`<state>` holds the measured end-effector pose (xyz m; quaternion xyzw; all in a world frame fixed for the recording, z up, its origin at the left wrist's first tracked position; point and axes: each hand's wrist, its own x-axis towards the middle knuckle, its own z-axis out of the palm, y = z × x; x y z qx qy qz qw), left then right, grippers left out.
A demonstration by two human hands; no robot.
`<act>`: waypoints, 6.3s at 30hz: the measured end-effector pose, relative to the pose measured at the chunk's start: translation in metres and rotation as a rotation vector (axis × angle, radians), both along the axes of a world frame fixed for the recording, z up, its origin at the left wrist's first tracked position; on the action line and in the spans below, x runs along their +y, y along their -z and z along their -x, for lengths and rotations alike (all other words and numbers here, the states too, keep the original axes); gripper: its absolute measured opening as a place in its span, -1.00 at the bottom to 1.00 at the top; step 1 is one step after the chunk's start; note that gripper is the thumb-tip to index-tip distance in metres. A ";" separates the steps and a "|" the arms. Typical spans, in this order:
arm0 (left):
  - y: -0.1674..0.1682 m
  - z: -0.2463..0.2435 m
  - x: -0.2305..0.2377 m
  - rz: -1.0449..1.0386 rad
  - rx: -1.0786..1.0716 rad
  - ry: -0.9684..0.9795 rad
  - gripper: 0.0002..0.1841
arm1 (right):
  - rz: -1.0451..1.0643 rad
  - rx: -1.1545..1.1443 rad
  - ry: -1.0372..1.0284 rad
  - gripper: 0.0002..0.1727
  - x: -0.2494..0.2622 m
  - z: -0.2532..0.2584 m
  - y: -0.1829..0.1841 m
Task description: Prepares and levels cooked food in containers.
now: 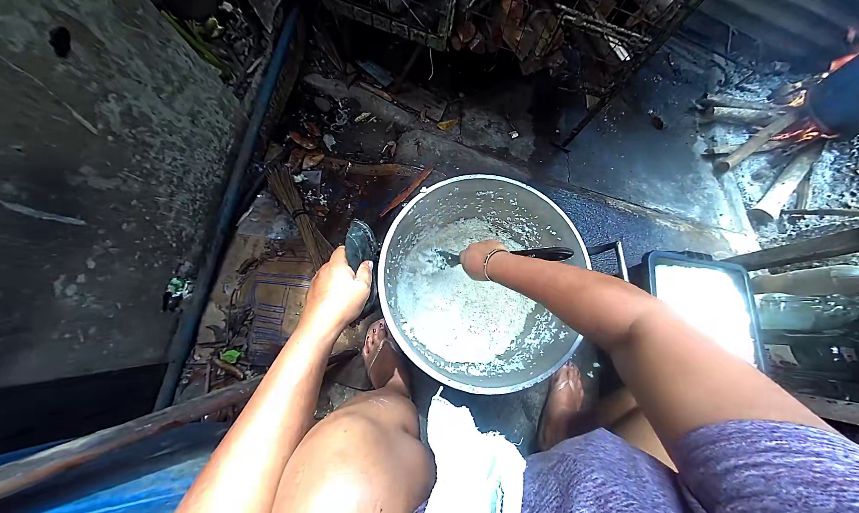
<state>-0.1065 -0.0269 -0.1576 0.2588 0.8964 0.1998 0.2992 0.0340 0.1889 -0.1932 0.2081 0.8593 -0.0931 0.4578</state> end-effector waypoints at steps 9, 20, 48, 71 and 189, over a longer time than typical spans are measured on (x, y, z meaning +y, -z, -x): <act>-0.002 -0.002 0.003 -0.001 0.010 -0.020 -0.56 | 0.090 0.065 0.238 -0.71 -0.034 -0.008 0.055; 0.001 0.001 0.004 0.006 0.002 -0.008 -0.56 | 0.168 0.046 -0.088 -0.59 -0.030 -0.032 0.077; -0.003 0.000 0.001 -0.034 -0.007 -0.016 -0.56 | 0.057 0.065 0.472 -0.67 -0.001 -0.008 0.083; 0.002 0.001 0.001 -0.043 0.002 -0.010 -0.56 | 0.193 0.005 -0.022 -0.61 -0.051 -0.039 0.086; 0.002 0.007 0.000 -0.066 -0.014 0.010 -0.56 | 0.053 0.014 0.308 -0.66 -0.013 -0.049 0.014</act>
